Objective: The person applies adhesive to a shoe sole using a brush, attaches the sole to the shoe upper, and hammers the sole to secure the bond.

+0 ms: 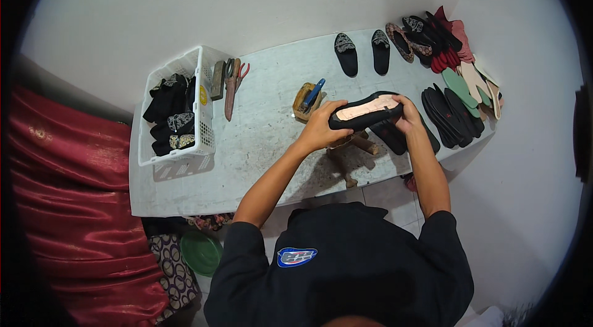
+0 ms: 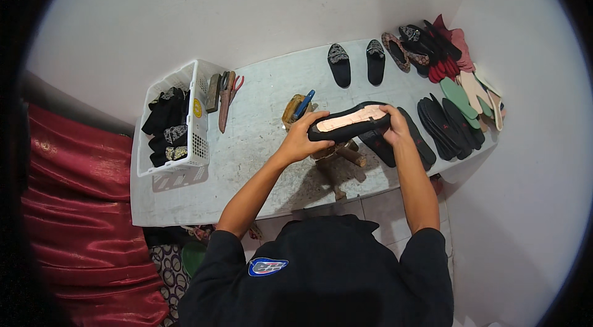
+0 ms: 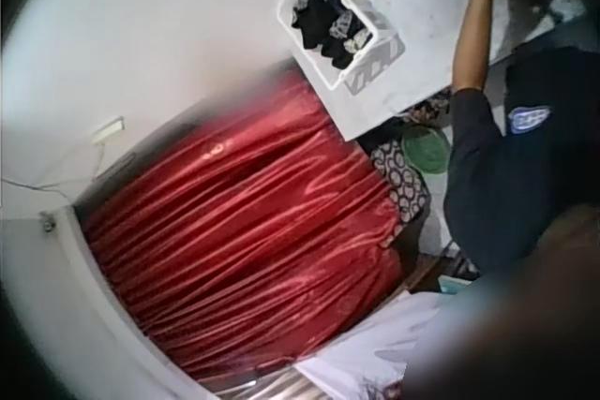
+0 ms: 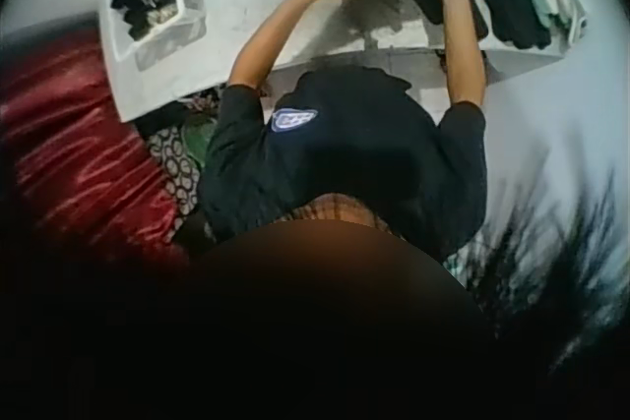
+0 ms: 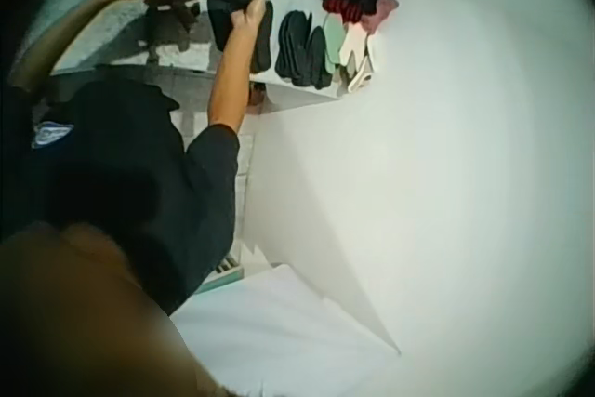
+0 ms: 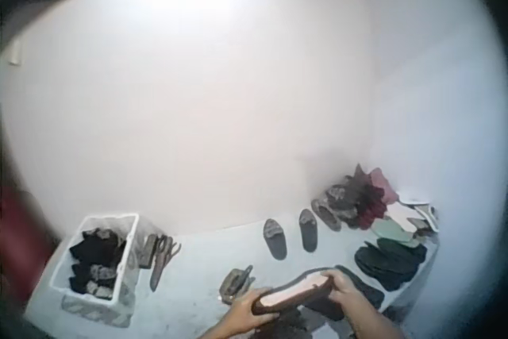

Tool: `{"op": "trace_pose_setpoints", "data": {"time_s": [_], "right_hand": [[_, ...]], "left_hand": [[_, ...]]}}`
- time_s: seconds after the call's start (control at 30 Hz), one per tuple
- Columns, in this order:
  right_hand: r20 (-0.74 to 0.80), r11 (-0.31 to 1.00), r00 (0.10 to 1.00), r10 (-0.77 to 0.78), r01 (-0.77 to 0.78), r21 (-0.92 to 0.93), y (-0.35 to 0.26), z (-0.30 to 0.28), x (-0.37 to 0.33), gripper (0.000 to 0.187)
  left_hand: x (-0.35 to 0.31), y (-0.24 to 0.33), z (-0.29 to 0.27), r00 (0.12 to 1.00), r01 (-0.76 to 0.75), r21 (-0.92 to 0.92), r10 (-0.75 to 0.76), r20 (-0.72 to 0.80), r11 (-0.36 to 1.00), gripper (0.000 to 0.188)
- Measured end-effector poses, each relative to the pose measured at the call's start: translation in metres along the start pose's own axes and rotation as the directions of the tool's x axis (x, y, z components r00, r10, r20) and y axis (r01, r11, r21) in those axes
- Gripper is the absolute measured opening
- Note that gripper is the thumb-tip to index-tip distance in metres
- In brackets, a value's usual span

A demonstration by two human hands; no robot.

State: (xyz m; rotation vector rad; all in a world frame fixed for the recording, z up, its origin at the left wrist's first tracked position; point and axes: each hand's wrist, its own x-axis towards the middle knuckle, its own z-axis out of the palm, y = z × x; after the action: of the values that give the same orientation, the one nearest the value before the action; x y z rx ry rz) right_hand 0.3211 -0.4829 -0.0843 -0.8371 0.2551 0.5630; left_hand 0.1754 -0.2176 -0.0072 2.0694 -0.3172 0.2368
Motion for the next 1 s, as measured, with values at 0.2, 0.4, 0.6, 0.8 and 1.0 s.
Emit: {"op": "trace_pose_setpoints", "data": {"time_s": [0.2,0.4,0.6,0.8,1.0], "right_hand": [[0.117,0.986,0.984,0.137,-0.146,0.076,0.039,0.002,-0.006,0.034],[-0.039,0.994,0.994,-0.104,0.106,0.041,0.062,0.01,-0.017,0.04],[-0.06,0.977,0.982,-0.18,0.172,-0.124,0.072,0.032,-0.022,0.047],[0.08,0.829,0.933,-0.351,0.35,-0.436,0.093,0.042,-0.03,0.05],[0.233,0.53,0.835,-0.498,0.506,-0.681,0.116,0.044,-0.039,0.054]], "left_hand": [[-0.026,-0.017,-0.004,0.999,0.043,-0.079,-0.043,0.009,0.996,0.067],[-0.054,-0.018,-0.018,0.949,0.309,-0.399,-0.249,0.196,0.863,0.076],[-0.072,-0.044,-0.011,0.884,0.468,-0.404,-0.428,0.191,0.786,0.064],[-0.108,-0.078,-0.005,0.813,0.582,-0.462,-0.496,0.306,0.669,0.065],[-0.128,-0.11,-0.016,0.833,0.548,-0.52,-0.487,0.264,0.655,0.063]]}}
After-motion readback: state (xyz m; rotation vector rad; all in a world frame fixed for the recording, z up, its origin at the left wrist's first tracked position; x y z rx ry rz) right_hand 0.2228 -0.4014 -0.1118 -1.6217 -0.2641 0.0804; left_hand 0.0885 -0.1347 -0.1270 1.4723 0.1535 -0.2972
